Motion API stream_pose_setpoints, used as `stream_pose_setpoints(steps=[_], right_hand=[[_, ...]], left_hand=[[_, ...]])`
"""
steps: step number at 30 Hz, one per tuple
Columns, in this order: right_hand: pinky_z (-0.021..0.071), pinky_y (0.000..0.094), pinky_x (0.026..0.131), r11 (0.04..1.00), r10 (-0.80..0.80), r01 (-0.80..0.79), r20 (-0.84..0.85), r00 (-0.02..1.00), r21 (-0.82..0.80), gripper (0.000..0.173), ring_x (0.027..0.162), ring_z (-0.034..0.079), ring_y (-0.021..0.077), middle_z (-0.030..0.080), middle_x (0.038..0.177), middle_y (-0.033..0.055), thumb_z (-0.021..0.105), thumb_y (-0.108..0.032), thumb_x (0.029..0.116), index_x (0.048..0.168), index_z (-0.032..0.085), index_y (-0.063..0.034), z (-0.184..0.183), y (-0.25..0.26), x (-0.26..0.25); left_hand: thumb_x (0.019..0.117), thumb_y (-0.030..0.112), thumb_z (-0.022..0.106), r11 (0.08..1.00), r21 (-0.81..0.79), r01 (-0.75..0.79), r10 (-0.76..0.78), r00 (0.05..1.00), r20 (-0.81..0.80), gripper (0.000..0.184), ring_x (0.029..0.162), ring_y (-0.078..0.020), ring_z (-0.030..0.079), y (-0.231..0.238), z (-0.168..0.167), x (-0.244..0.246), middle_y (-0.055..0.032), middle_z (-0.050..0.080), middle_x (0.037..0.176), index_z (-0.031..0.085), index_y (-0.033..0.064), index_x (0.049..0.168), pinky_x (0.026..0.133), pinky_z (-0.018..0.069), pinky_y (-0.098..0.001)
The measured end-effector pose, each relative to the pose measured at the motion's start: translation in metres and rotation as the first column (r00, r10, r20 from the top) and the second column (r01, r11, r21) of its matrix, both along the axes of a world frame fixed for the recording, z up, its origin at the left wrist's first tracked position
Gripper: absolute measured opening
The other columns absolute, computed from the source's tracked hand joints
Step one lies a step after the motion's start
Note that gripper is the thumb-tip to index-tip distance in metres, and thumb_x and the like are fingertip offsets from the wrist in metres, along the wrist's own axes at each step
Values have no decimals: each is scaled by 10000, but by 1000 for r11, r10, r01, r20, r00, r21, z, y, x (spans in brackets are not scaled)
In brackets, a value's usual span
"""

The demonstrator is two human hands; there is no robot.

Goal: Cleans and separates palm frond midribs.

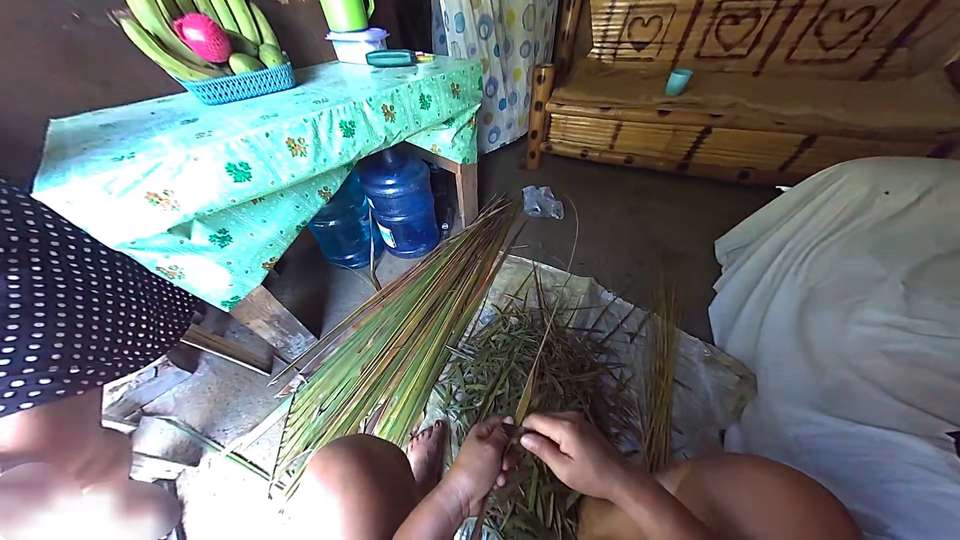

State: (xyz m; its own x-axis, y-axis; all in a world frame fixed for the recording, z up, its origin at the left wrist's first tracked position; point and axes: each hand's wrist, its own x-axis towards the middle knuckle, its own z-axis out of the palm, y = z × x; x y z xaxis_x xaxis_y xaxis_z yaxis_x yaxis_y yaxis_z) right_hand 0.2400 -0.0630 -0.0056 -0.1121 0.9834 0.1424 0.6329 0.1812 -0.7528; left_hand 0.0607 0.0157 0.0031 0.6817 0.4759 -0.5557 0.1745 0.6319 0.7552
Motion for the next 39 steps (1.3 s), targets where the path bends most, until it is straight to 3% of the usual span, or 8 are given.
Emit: stream_pose_setpoints(steps=[8, 12, 16, 19, 23, 26, 30, 39], right_hand=[[549, 501, 800, 914, -377, 390, 130, 917, -106, 343, 828, 693, 298, 708, 882, 180, 510, -247, 1056, 1083, 718, 24, -10, 28, 55], [432, 208, 519, 842, -510, 423, -240, 826, -334, 307, 531, 497, 45, 561, 673, -18, 463, -187, 1084, 1219, 656, 10, -3, 31, 57], [410, 191, 428, 837, -483, 127, -608, 630, -533, 362, 461, 488, 50, 565, 634, -20, 367, -188, 1093, 1284, 617, -8, 5, 24, 39], [408, 184, 422, 844, -510, 187, -644, 570, -503, 362, 459, 488, 47, 563, 627, -19, 346, -174, 1109, 1248, 629, 3, 4, 29, 41], [412, 193, 445, 837, -525, 296, -520, 674, -461, 322, 472, 484, 46, 557, 633, -30, 391, -182, 1100, 1166, 645, 5, 8, 27, 47], [460, 241, 558, 930, -250, 132, -327, 911, -343, 324, 570, 522, 56, 586, 703, -3, 462, -220, 1038, 1064, 687, 12, 13, 9, 28], [530, 349, 668, 995, 65, -68, -42, 997, -75, 309, 708, 644, 179, 680, 785, 111, 531, -253, 1036, 979, 722, -17, 3, -2, 4], [545, 544, 840, 891, -409, 432, 168, 897, -141, 363, 890, 701, 345, 710, 942, 207, 482, -254, 1072, 1131, 699, 32, -8, 29, 61]], left_hand=[[1136, 206, 322, 999, -23, 39, -40, 999, -7, 276, 415, -17, 365, -3, 3, 2, 63, 402, 586, 508, 92, 967, 403, 345, -149], [1136, 201, 317, 998, -21, 54, -54, 999, 4, 277, 420, -14, 392, -4, 1, -1, 58, 421, 580, 516, 79, 987, 408, 360, -145], [1139, 220, 314, 995, -12, 98, -99, 995, -30, 290, 468, -47, 527, -3, 3, 0, 19, 529, 624, 543, 58, 1065, 454, 470, -170], [1141, 238, 290, 989, -34, 144, -144, 990, 2, 315, 512, -92, 618, -5, 3, -3, -14, 606, 647, 545, 56, 1110, 500, 547, -212], [1136, 230, 301, 992, -24, 120, -120, 993, 9, 305, 486, -50, 549, -5, -2, -4, 18, 552, 629, 552, 69, 1070, 467, 483, -173], [1138, 218, 294, 999, -16, 48, -48, 999, 16, 325, 438, -21, 451, -2, -5, -2, 42, 481, 595, 540, 63, 992, 426, 406, -147], [1130, 182, 285, 999, -38, -14, 16, 999, 37, 306, 421, -9, 412, 0, -7, -2, 60, 456, 572, 542, 91, 990, 410, 371, -143], [1133, 188, 305, 999, -19, 48, -48, 999, 17, 299, 407, -10, 369, -6, -3, 0, 63, 404, 563, 516, 87, 946, 398, 346, -145]])
